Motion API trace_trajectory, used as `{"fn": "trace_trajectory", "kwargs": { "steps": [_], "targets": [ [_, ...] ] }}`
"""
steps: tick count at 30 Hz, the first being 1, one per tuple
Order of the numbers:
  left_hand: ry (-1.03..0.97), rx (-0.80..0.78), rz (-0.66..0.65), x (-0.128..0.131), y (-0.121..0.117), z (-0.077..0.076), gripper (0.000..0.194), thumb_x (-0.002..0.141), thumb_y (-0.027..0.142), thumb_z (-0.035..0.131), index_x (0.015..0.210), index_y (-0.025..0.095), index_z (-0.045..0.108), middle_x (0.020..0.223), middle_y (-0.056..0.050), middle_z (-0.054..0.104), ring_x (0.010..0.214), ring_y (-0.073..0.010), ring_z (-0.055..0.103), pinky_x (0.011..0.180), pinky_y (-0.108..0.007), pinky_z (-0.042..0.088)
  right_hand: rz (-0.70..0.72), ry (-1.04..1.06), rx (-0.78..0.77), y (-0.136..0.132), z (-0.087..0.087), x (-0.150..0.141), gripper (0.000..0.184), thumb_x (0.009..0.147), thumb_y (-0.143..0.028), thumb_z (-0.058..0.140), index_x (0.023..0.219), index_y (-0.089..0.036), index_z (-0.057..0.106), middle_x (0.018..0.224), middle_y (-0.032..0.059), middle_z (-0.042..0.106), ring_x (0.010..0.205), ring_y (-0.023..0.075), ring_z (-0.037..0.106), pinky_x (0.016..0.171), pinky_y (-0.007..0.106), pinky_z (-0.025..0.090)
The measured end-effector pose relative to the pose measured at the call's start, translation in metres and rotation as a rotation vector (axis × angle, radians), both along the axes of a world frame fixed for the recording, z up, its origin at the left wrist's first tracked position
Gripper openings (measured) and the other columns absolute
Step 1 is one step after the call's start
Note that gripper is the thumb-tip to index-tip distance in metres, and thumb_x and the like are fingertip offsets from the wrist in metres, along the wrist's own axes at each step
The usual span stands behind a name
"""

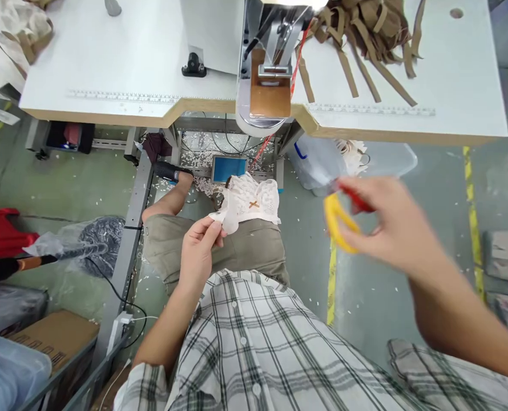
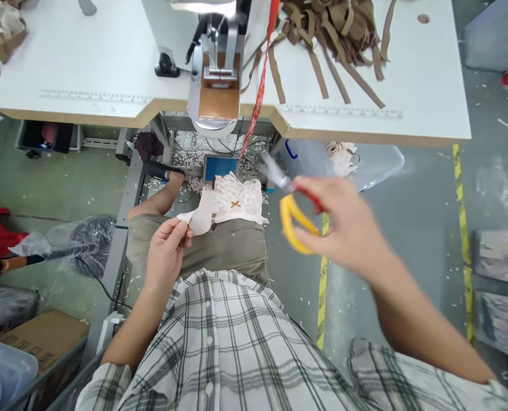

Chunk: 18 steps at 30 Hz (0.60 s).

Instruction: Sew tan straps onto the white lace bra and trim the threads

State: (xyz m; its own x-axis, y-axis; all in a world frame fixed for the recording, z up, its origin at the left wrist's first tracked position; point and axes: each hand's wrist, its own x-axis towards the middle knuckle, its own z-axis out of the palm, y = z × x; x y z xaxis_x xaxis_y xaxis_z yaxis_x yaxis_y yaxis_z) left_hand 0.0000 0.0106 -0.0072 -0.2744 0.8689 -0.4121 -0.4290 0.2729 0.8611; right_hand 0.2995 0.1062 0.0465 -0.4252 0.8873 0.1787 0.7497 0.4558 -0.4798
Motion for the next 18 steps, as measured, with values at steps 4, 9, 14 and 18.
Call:
{"fn": "trace_trajectory", "kwargs": {
  "steps": [4,9,14,18],
  "targets": [
    [0.174,0.037,0.036,0.004,-0.001,0.000,0.020,0.083,0.039,0.075,0.088,0.020,0.075,0.081,-0.002,0.069,0.074,-0.0124,0.057,0.066,-0.023,0.045,0.216,0.034,-0.127,-0.054,-0.029,-0.047,0.085,0.077,-0.035,0.074,0.153,-0.042,0.038,0.122,0.0129,0.056,0.102,0.0321,0.063,0.076,0.050,0.059],
    [0.340,0.113,-0.016,0.006,-0.005,0.003,0.015,0.090,0.036,0.070,0.092,0.023,0.076,0.089,-0.003,0.067,0.076,-0.0130,0.056,0.065,-0.024,0.045,0.256,0.107,-0.140,-0.062,-0.042,-0.083,0.081,0.077,-0.032,0.075,0.151,-0.035,0.042,0.123,0.0108,0.055,0.102,0.0269,0.061,0.082,0.044,0.058],
    [0.409,0.126,-0.004,0.006,-0.007,0.004,0.017,0.090,0.038,0.069,0.090,0.022,0.074,0.083,-0.001,0.058,0.062,-0.0098,0.043,0.056,-0.024,0.038,0.263,0.103,-0.151,-0.057,-0.043,-0.090,0.078,0.077,-0.034,0.076,0.149,-0.034,0.045,0.124,0.0101,0.056,0.103,0.0265,0.061,0.083,0.043,0.057],
    [0.401,0.146,0.005,0.005,-0.007,0.004,0.014,0.090,0.035,0.069,0.087,0.022,0.074,0.081,0.000,0.056,0.062,-0.0098,0.041,0.056,-0.024,0.035,0.259,0.115,-0.174,-0.057,-0.045,-0.090,0.075,0.076,-0.035,0.077,0.146,-0.031,0.050,0.124,0.0105,0.056,0.102,0.0255,0.061,0.085,0.042,0.057]
  ]
}}
